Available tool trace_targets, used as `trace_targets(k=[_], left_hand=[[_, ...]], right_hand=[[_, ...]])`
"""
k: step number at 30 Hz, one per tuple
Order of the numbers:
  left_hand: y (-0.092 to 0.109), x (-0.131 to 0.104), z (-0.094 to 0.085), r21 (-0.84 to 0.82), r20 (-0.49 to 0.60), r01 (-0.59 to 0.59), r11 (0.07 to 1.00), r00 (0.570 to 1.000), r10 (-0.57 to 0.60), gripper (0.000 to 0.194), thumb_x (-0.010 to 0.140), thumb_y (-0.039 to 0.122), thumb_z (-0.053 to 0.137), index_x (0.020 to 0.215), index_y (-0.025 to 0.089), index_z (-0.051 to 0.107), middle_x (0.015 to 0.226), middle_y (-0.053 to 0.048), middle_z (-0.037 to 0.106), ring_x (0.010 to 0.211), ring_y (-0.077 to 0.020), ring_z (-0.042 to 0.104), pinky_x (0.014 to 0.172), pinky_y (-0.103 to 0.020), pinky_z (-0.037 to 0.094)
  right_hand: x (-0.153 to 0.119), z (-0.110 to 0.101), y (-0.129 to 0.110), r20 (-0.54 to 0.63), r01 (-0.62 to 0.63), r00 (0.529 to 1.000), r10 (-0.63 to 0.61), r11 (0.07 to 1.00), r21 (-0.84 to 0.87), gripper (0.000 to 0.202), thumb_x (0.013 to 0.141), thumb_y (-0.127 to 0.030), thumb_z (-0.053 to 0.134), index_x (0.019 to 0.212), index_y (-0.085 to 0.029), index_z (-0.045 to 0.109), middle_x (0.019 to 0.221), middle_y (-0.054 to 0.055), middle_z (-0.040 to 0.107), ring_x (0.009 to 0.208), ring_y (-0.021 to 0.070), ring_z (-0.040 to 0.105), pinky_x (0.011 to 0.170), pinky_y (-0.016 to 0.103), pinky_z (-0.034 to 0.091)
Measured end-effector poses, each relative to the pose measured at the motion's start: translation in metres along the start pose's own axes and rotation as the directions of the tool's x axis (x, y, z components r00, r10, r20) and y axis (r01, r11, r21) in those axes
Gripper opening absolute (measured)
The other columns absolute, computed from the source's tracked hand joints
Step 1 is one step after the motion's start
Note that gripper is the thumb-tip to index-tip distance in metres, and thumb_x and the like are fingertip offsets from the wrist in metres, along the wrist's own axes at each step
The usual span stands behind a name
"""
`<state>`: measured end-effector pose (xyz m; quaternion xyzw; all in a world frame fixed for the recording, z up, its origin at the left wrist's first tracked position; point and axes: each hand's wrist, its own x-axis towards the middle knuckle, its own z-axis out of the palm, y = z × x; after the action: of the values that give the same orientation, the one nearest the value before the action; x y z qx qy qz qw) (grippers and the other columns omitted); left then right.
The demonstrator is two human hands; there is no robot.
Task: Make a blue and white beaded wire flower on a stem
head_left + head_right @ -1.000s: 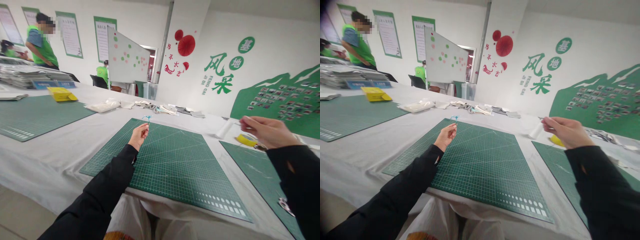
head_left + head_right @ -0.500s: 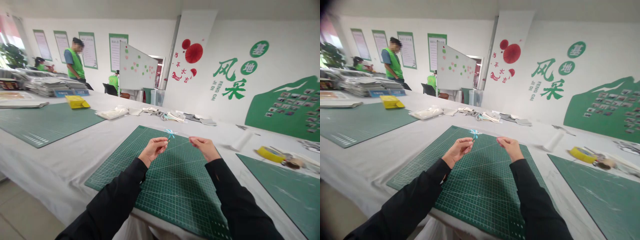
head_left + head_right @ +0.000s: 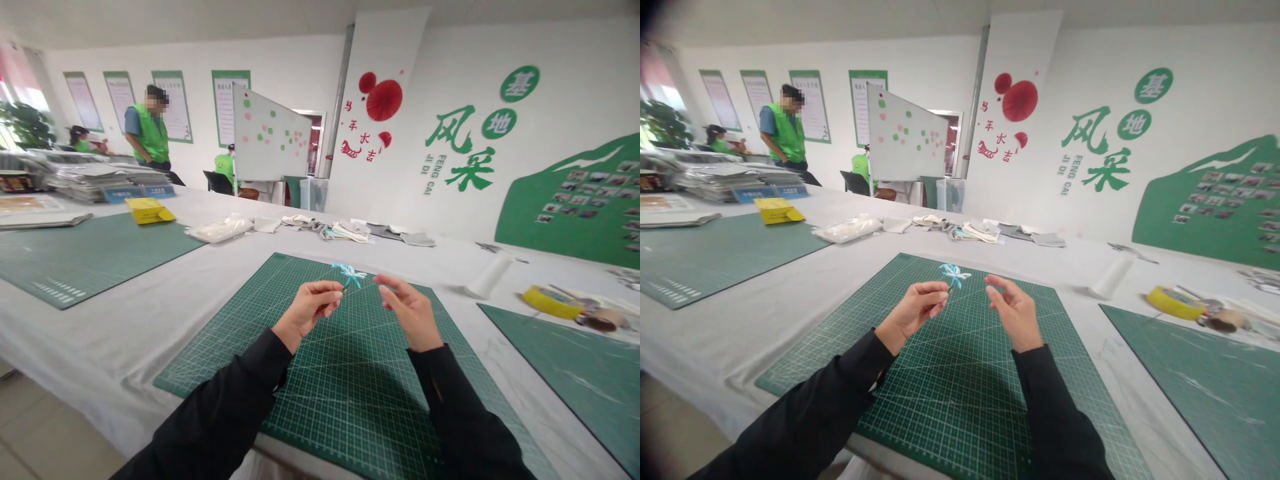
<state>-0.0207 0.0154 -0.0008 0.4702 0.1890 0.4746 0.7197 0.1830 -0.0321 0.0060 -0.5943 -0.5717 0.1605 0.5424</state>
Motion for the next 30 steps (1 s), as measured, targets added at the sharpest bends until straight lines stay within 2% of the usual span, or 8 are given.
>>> trace_targets(k=[3, 6, 10, 16, 20, 23, 27, 30], left_hand=[[-0.002, -0.002, 0.006, 0.024, 0.002, -0.011, 1.000, 1.000, 0.011, 0.023, 0.061, 0.023, 0.081, 0.079, 0.011, 0.071, 0.056, -0.001, 0.061, 0.038, -0.0033, 0.044, 0.040, -0.018, 0.023], [-0.002, -0.002, 0.006, 0.005, -0.017, -0.024, 1.000, 1.000, 0.024, 0.023, 0.062, 0.022, 0.080, 0.080, 0.011, 0.071, 0.056, 0.000, 0.061, 0.040, -0.0033, 0.045, 0.041, -0.017, 0.027], [0.006, 0.000, -0.001, -0.110, -0.071, -0.043, 0.993, 0.997, 0.035, 0.021, 0.062, 0.018, 0.080, 0.080, 0.012, 0.069, 0.060, 0.001, 0.061, 0.041, -0.0023, 0.045, 0.041, -0.016, 0.029], [0.017, 0.001, -0.008, -0.172, -0.096, -0.082, 0.982, 0.993, 0.066, 0.021, 0.063, 0.018, 0.079, 0.078, 0.012, 0.066, 0.059, 0.002, 0.058, 0.040, -0.0016, 0.042, 0.040, -0.015, 0.026], [0.014, 0.000, -0.006, -0.108, -0.093, -0.051, 0.993, 0.995, 0.042, 0.021, 0.063, 0.018, 0.079, 0.080, 0.012, 0.067, 0.059, 0.002, 0.059, 0.041, -0.0021, 0.044, 0.041, -0.016, 0.028], [0.013, -0.001, -0.005, -0.089, -0.100, -0.044, 0.995, 0.994, 0.035, 0.022, 0.062, 0.017, 0.079, 0.080, 0.012, 0.069, 0.060, 0.001, 0.060, 0.041, -0.0018, 0.044, 0.041, -0.016, 0.029], [0.014, -0.002, -0.002, -0.046, -0.105, -0.065, 0.997, 0.993, 0.060, 0.022, 0.061, 0.018, 0.080, 0.079, 0.012, 0.070, 0.059, 0.001, 0.060, 0.041, -0.0023, 0.045, 0.042, -0.016, 0.029], [0.013, -0.003, 0.004, 0.029, -0.080, -0.070, 0.997, 0.994, 0.072, 0.022, 0.061, 0.020, 0.080, 0.078, 0.011, 0.070, 0.057, 0.001, 0.060, 0.040, -0.0027, 0.044, 0.042, -0.017, 0.029]], right_hand=[[-0.013, 0.017, -0.015, 0.329, -0.093, 0.944, 0.002, 0.961, 0.260, 0.057, 0.073, -0.050, 0.066, 0.123, -0.023, 0.060, 0.113, 0.010, 0.069, 0.054, 0.0105, 0.059, 0.049, 0.029, 0.048], [-0.017, 0.023, -0.018, 0.452, -0.157, 0.892, 0.022, 0.951, 0.264, 0.048, 0.068, -0.049, 0.072, 0.104, -0.017, 0.070, 0.080, 0.007, 0.073, 0.056, 0.0128, 0.061, 0.052, 0.028, 0.049], [-0.002, -0.004, 0.003, 0.325, -0.151, 0.942, 0.088, 0.973, 0.173, 0.039, 0.064, -0.050, 0.073, 0.083, -0.015, 0.076, 0.066, 0.006, 0.070, 0.059, 0.0137, 0.061, 0.059, 0.030, 0.052], [0.024, -0.055, 0.062, -0.082, -0.199, 0.977, 0.197, 0.980, -0.013, 0.032, 0.064, -0.040, 0.067, 0.080, -0.014, 0.074, 0.063, 0.006, 0.067, 0.054, 0.0145, 0.058, 0.053, 0.031, 0.050], [0.023, -0.048, 0.071, -0.242, -0.163, 0.962, 0.126, 0.977, -0.140, 0.043, 0.061, -0.021, 0.060, 0.103, -0.014, 0.070, 0.098, 0.012, 0.069, 0.057, 0.0139, 0.058, 0.065, 0.039, 0.052], [0.020, -0.034, 0.055, -0.256, -0.063, 0.967, 0.015, 0.982, -0.180, 0.047, 0.066, -0.016, 0.053, 0.112, -0.015, 0.066, 0.120, 0.015, 0.060, 0.068, 0.0160, 0.063, 0.078, 0.041, 0.051], [0.011, -0.022, 0.019, -0.207, 0.047, 0.975, -0.078, 0.988, -0.147, 0.039, 0.077, -0.023, 0.053, 0.114, -0.018, 0.064, 0.122, 0.012, 0.061, 0.081, 0.0176, 0.064, 0.075, 0.035, 0.052], [-0.003, -0.008, -0.007, 0.039, 0.050, 0.998, -0.057, 0.987, 0.151, 0.042, 0.083, -0.037, 0.057, 0.121, -0.021, 0.060, 0.122, 0.010, 0.064, 0.069, 0.0123, 0.061, 0.060, 0.029, 0.049]])
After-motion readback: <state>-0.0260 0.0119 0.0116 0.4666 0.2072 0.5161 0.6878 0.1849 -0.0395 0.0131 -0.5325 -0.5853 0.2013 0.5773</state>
